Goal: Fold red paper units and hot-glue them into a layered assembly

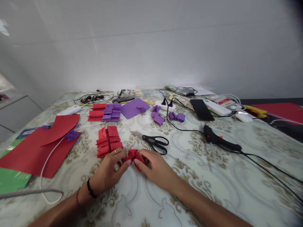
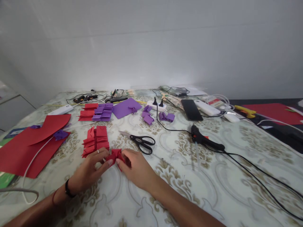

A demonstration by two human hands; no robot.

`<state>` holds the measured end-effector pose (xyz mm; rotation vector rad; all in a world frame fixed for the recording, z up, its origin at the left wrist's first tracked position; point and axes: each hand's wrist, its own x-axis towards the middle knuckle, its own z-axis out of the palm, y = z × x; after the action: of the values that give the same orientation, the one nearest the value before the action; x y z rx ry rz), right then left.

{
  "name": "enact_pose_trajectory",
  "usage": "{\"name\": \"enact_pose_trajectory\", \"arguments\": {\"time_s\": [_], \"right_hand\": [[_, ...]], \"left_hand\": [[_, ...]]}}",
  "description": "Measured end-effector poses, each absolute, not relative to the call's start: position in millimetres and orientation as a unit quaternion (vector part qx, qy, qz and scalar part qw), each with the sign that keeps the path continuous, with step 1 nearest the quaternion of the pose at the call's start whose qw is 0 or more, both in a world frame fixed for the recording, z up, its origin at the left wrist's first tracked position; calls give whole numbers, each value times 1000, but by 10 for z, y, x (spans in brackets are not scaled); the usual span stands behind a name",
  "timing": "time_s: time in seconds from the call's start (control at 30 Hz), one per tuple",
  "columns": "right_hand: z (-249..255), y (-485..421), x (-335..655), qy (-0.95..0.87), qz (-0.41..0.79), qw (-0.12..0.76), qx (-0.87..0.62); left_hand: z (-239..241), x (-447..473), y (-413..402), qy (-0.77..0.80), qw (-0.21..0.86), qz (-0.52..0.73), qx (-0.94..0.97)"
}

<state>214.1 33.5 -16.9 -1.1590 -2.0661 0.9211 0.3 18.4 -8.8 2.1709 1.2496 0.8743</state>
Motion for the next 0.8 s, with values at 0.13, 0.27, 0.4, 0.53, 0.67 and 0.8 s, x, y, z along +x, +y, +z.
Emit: {"name": "enact_pose_trajectory", "arguments": {"time_s": [0.13, 0.27, 0.4, 0.53, 0.67, 0.8], "right_hand": [[-159, 337, 2142, -790, 363, 279, -407], [-162, 337, 2147, -791, 369, 279, -401], [-166, 330, 2155, -767, 386, 291, -422], [-168, 324, 2153, -760, 384, 318, -417], [-193, 327, 2146, -772, 375, 326, -396], [-195, 313, 2148, -768, 381, 349, -379]], "left_hand": [[-37, 15, 174, 439, 233, 340, 798], [-45, 10, 177, 438, 238, 344, 796], [-130, -15, 187, 474, 272, 363, 755], [-187, -38, 194, 485, 328, 395, 708], [-199, -51, 196, 482, 355, 382, 704], [-210, -46, 188, 467, 383, 336, 723]]}}
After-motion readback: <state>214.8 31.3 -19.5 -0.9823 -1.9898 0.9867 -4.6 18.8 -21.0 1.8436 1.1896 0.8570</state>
